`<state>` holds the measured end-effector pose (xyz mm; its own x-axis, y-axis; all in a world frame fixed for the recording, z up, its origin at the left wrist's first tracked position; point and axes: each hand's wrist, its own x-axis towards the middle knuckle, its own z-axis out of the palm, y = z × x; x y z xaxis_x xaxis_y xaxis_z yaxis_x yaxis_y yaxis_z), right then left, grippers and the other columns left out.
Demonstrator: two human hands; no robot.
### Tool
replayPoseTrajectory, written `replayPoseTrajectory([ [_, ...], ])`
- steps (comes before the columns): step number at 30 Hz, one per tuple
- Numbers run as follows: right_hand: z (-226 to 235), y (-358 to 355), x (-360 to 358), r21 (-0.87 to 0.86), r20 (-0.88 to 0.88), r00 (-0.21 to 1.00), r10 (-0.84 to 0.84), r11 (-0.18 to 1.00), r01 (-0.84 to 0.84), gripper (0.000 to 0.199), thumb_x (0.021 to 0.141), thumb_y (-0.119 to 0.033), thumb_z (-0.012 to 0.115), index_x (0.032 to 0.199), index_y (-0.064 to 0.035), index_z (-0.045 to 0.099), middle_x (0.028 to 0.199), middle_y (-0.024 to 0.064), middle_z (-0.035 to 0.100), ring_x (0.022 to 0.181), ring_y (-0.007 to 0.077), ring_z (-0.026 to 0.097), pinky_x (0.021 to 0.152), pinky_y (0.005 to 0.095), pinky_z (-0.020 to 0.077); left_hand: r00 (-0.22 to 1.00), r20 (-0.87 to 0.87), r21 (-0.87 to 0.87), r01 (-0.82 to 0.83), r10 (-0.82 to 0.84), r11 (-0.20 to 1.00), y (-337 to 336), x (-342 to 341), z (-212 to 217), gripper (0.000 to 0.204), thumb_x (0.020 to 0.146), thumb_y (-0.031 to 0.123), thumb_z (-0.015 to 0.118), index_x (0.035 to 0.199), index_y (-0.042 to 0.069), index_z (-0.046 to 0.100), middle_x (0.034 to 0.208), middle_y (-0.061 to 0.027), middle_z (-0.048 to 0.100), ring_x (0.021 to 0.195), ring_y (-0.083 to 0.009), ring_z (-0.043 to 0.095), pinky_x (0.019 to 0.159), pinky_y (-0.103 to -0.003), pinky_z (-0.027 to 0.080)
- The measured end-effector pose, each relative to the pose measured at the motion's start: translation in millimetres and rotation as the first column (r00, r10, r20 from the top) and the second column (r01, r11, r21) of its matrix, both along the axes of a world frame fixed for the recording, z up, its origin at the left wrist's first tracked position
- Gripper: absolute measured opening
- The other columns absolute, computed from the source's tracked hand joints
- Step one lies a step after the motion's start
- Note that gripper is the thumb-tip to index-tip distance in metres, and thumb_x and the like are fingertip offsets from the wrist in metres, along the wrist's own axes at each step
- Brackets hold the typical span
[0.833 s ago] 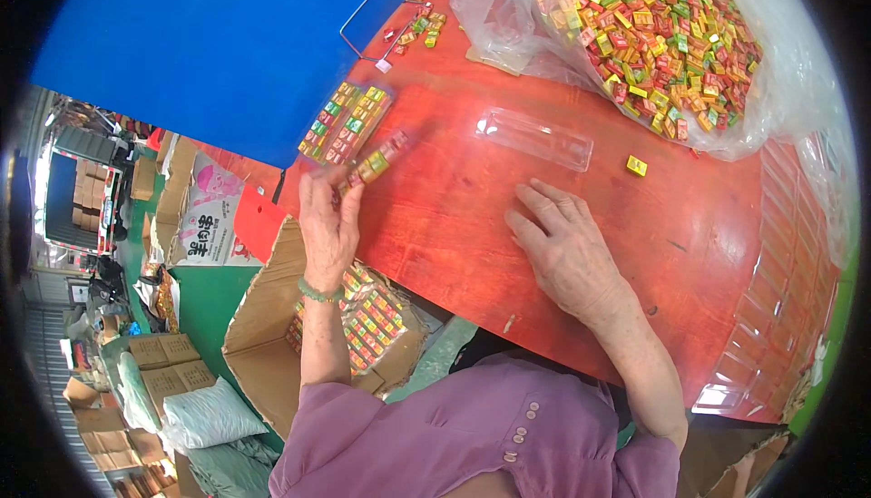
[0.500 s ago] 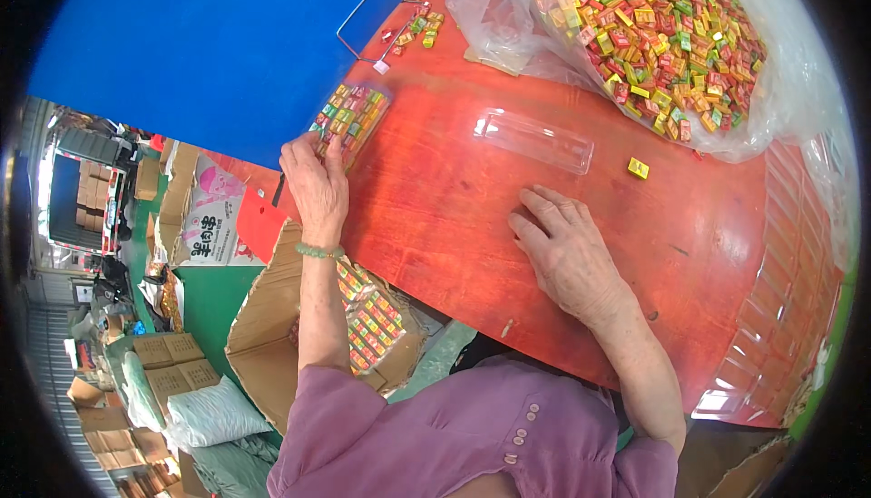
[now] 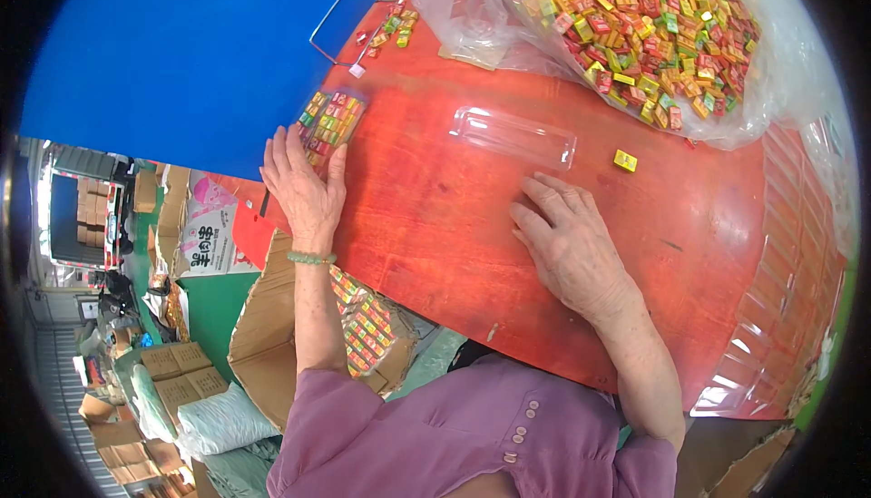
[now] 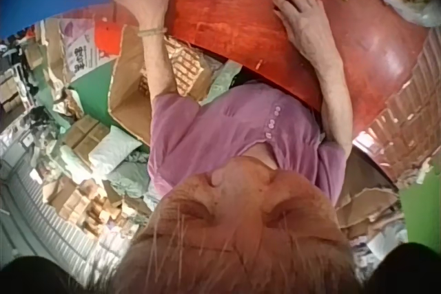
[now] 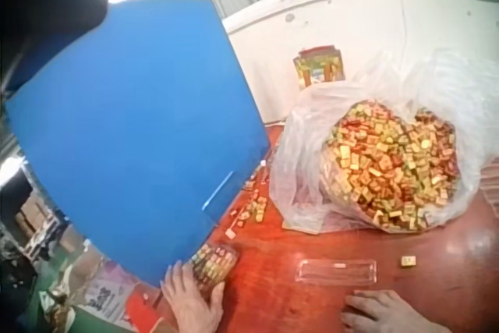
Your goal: Package small colorful square objects into plastic containers at a workbench.
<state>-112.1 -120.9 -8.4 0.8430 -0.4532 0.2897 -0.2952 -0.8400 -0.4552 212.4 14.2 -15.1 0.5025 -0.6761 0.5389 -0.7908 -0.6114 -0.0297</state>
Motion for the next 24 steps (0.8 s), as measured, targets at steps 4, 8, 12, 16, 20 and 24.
replayPoseTrajectory([
  [4, 5.7, -8.3, -4.5, -0.007, 0.031, 0.999, -0.041, 0.999, 0.042, 0.03, 0.088, -0.007, 0.073, 0.117, -0.0029, 0.068, 0.136, 0.0169, 0.06, 0.129, 0.038, 0.055, 0.107, 0.0473, 0.0465, 0.996, -0.076, 0.009, -0.054, 0.055, 0.998, -0.3, 7.7, 8.9, 0.102, 0.087, 0.069, 0.068, 0.155, 0.0, 0.037, 0.16, -0.0323, 0.032, 0.15, -0.0507, 0.028, 0.117, -0.071, 0.021],
  [8, 7.2, -9.4, -7.0, -0.001, 0.045, 0.996, -0.078, 0.997, 0.078, 0.028, 0.087, -0.006, 0.073, 0.115, -0.0018, 0.068, 0.134, 0.0175, 0.061, 0.126, 0.039, 0.056, 0.106, 0.0477, 0.0473, 0.977, -0.161, 0.097, -0.123, 0.137, 0.988, -5.3, 13.8, 14.7, 0.099, 0.088, 0.074, 0.063, 0.153, 0.003, 0.041, 0.155, -0.0316, 0.039, 0.142, -0.0509, 0.039, 0.111, -0.074, 0.027],
  [12, 4.8, -8.7, -5.1, 0.017, 0.037, 0.997, -0.067, 0.998, 0.066, 0.026, 0.087, -0.005, 0.073, 0.112, -0.0011, 0.069, 0.134, 0.0177, 0.062, 0.126, 0.0386, 0.057, 0.106, 0.0475, 0.0475, 0.986, -0.119, 0.079, -0.104, 0.113, 0.991, 0.3, 15.2, 10.0, 0.087, 0.091, 0.068, 0.062, 0.147, 0.003, 0.049, 0.143, -0.0253, 0.051, 0.125, -0.0449, 0.052, 0.105, -0.073, 0.035],
  [16, 2.8, -10.7, -9.8, 0.034, 0.025, 0.996, -0.087, 0.996, 0.086, 0.025, 0.088, -0.005, 0.073, 0.112, -0.0013, 0.069, 0.134, 0.0178, 0.062, 0.126, 0.0386, 0.057, 0.107, 0.0467, 0.0476, 0.997, 0.003, 0.078, -0.077, 0.077, 0.994, -7.6, 8.7, -0.8, 0.077, 0.093, 0.06, 0.065, 0.142, 0.003, 0.052, 0.136, -0.0235, 0.055, 0.121, -0.0449, 0.053, 0.101, -0.066, 0.041],
  [20, 6.0, -13.7, -10.8, -0.022, 0.064, 0.988, -0.142, 0.989, 0.144, 0.024, 0.088, -0.006, 0.073, 0.111, -0.0021, 0.07, 0.13, 0.0175, 0.063, 0.123, 0.0386, 0.058, 0.105, 0.0466, 0.0484, 0.999, -0.025, 0.095, 0.035, -0.032, 0.995, -4.6, 26.8, -3.8, 0.069, 0.093, 0.049, 0.069, 0.139, 0.001, 0.053, 0.133, -0.0236, 0.056, 0.119, -0.0451, 0.053, 0.095, -0.058, 0.044],
  [24, 14.4, -31.1, -14.7, -0.022, 0.148, 0.964, -0.223, 0.973, 0.228, 0.024, 0.088, -0.007, 0.073, 0.111, -0.0025, 0.07, 0.123, 0.0168, 0.065, 0.116, 0.0371, 0.061, 0.099, 0.047, 0.0505, 0.998, 0.051, 0.119, -0.053, 0.047, 0.991, 10.8, 28.6, 4.5, 0.075, 0.096, 0.05, 0.065, 0.146, -0.002, 0.046, 0.142, -0.0266, 0.051, 0.132, -0.0456, 0.047, 0.107, -0.058, 0.04],
])
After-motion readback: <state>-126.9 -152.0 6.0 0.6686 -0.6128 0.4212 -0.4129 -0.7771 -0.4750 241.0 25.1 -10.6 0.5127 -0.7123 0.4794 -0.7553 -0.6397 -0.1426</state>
